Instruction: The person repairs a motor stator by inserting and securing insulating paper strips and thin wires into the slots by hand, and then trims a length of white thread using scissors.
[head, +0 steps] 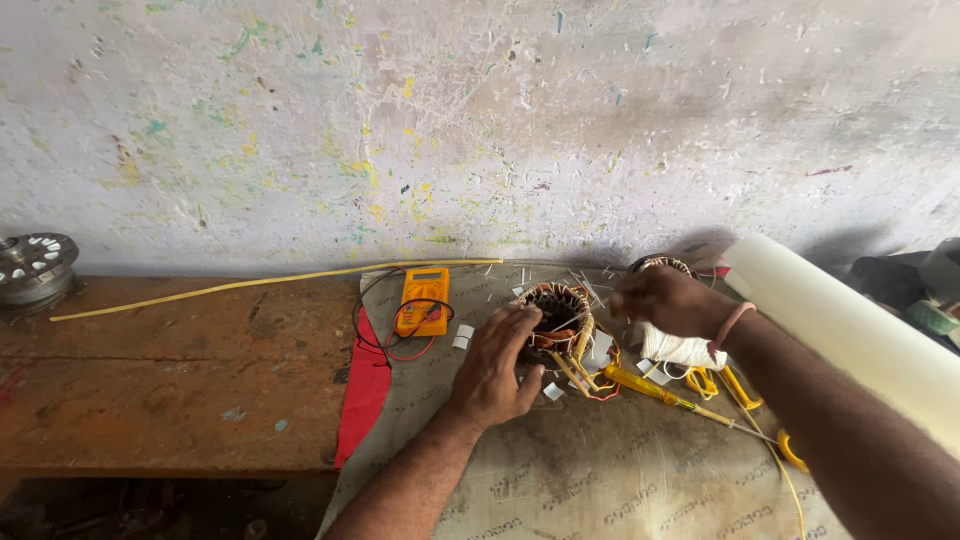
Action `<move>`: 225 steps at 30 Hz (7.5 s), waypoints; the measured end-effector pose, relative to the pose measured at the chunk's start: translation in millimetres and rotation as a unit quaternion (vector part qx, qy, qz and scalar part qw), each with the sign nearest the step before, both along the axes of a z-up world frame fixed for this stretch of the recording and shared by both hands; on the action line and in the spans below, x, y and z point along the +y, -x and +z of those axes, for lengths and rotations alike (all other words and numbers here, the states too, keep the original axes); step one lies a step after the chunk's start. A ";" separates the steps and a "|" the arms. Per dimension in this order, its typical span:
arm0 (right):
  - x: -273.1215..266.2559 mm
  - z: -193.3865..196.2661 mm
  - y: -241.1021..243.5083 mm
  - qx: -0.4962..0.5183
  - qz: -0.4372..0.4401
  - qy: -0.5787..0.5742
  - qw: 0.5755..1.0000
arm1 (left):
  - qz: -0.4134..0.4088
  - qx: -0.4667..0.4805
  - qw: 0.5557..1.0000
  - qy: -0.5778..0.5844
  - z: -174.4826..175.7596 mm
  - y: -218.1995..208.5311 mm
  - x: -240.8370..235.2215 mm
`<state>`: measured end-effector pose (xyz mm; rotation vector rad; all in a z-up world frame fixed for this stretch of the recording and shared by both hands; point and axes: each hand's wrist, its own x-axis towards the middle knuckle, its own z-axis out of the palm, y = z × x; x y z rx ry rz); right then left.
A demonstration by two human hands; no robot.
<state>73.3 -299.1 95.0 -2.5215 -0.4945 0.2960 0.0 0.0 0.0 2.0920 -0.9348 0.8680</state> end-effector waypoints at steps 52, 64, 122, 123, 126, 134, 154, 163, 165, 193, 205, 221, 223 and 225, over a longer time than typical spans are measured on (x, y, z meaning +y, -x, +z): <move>79.3 -58.2 -51.7 0.049 0.079 -0.514 0.853 | 0.161 0.257 0.919 -0.252 101.6 -150.9 47.8; 77.1 -54.7 -50.4 0.041 0.067 -0.547 0.833 | 0.103 0.108 0.930 0.336 49.2 -88.3 -63.6; 81.1 -64.7 -51.9 0.047 0.031 -0.608 0.792 | 0.128 -0.013 0.959 0.251 32.9 -83.4 -78.8; 80.5 -64.8 -51.2 0.052 0.016 -0.586 0.809 | 0.129 -0.019 0.958 0.255 33.4 -90.8 -74.4; 78.4 -68.8 -57.2 0.030 0.038 -0.575 0.817 | -0.006 0.208 0.845 0.493 27.9 -108.9 -45.2; 78.3 -66.8 -56.3 0.053 0.043 -0.590 0.804 | -0.009 0.357 0.900 0.249 -9.3 -98.4 -34.4; 77.8 -59.2 -40.8 -0.002 0.031 -0.522 0.852 | -0.143 0.380 0.866 0.292 -19.8 -99.3 -23.9; 131.3 -99.5 89.4 -0.250 0.134 -0.440 0.852 | -0.109 0.344 0.892 0.271 -22.9 -98.3 -23.2; 144.4 -102.6 114.7 -0.385 0.075 -0.228 0.891 | -0.117 0.333 0.895 0.274 -22.5 -99.1 -24.0; 137.2 -124.4 106.5 -0.117 -0.036 -0.569 0.813 | -0.060 -0.045 0.992 -0.099 1.9 -17.4 18.5; 168.3 -123.7 102.8 -0.048 -0.119 -0.712 0.691 | -0.054 -0.065 0.985 -0.151 -6.6 -24.8 19.4; 149.6 -74.5 187.7 -0.405 0.012 -0.241 0.882 | -0.121 -0.102 0.978 -0.139 5.1 10.4 22.3; 142.1 -70.3 193.1 -0.409 -0.005 -0.221 0.885 | -0.099 -0.099 0.980 -0.142 2.8 12.4 19.8; 132.9 -71.4 195.1 -0.413 -0.019 -0.201 0.888 | -0.076 -0.096 0.982 -0.142 -0.2 12.5 19.1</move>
